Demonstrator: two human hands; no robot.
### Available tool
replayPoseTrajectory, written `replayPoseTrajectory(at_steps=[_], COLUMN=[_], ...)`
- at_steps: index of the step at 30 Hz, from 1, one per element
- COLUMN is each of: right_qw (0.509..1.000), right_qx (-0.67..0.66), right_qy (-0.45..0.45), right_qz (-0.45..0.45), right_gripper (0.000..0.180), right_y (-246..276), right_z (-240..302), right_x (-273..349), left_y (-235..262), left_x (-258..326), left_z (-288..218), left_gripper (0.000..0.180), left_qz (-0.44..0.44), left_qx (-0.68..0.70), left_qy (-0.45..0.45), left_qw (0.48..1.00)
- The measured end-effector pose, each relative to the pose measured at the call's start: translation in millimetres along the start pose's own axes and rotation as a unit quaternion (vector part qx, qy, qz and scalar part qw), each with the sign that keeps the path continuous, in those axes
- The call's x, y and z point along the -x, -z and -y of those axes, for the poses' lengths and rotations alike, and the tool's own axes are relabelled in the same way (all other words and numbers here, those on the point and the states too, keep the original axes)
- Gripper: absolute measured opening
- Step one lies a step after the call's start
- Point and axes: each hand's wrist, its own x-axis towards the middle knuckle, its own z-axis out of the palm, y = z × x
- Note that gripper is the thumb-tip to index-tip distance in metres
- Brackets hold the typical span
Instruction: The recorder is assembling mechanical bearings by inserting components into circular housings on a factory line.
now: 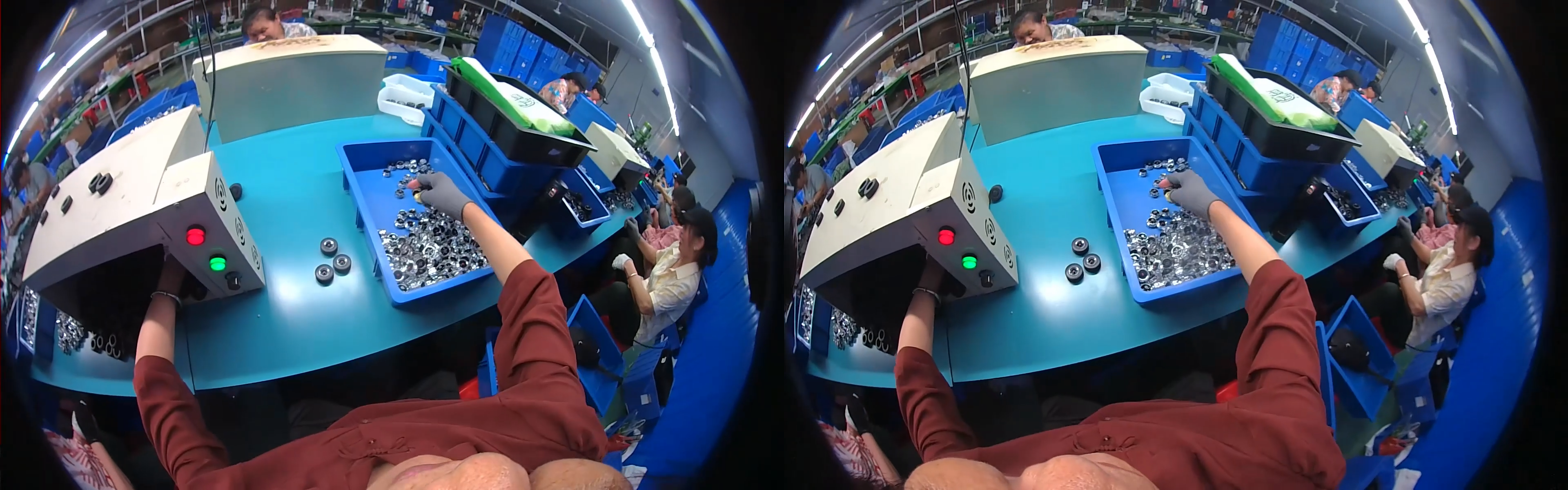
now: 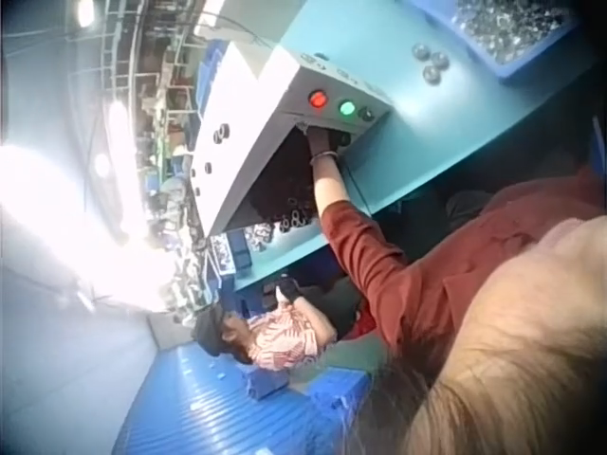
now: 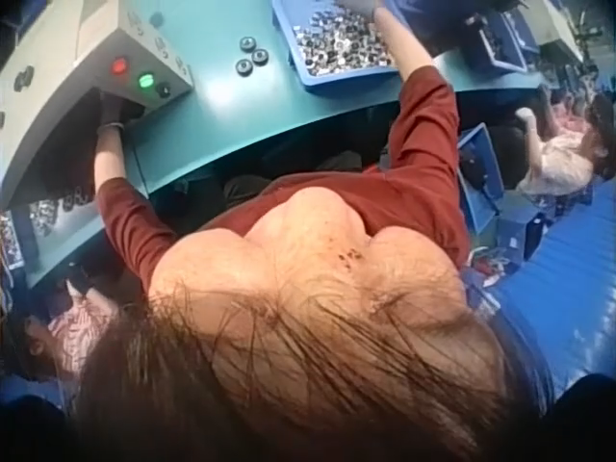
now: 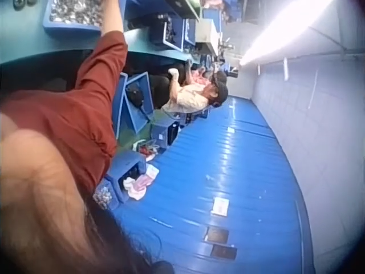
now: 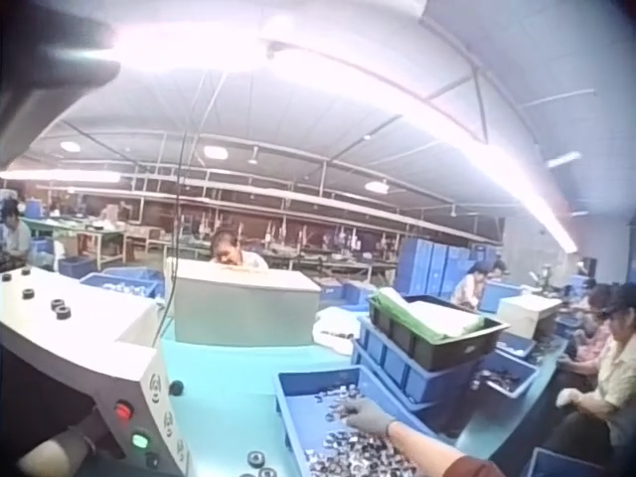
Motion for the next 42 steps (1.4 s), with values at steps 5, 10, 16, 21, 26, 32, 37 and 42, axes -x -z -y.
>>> replayPoseTrajectory(at_steps=[5,10,16,21,26,32,37,42], right_qw=[0.97,0.941,0.949,0.956,0.947,0.958,0.963,0.956], right_qx=[-0.237,-0.336,-0.311,-0.291,-0.319,-0.283,-0.26,-0.286], right_qy=[-0.008,-0.041,-0.035,-0.023,-0.029,-0.04,-0.023,-0.019], right_qz=[0.044,0.012,0.027,0.026,0.017,0.035,0.066,0.06], right_gripper=[0.041,0.038,0.037,0.031,0.028,0.022,0.023,0.032], right_y=[7,12,3,-3,-7,-18,-20,-25], right_z=[19,21,16,16,12,33,36,54], right_x=[31,65,77,76,75,79,88,97], left_y=[0,51,122,140,143,121,115,113], left_x=[-15,24,120,170,163,155,152,154], left_z=[-10,-70,-122,-177,-258,-299,-320,-332], left_gripper=[0.036,0.037,0.04,0.054,0.05,0.047,0.049,0.053], left_qz=[-0.024,-0.076,-0.048,0.028,0.084,0.076,0.098,0.104], left_qx=[-0.026,0.161,0.611,0.706,0.684,0.749,0.7,0.682], left_qy=[0.032,0.143,0.377,0.3,0.267,0.245,0.259,0.26], left_qw=[0.999,0.974,0.694,0.641,0.674,0.611,0.658,0.676])
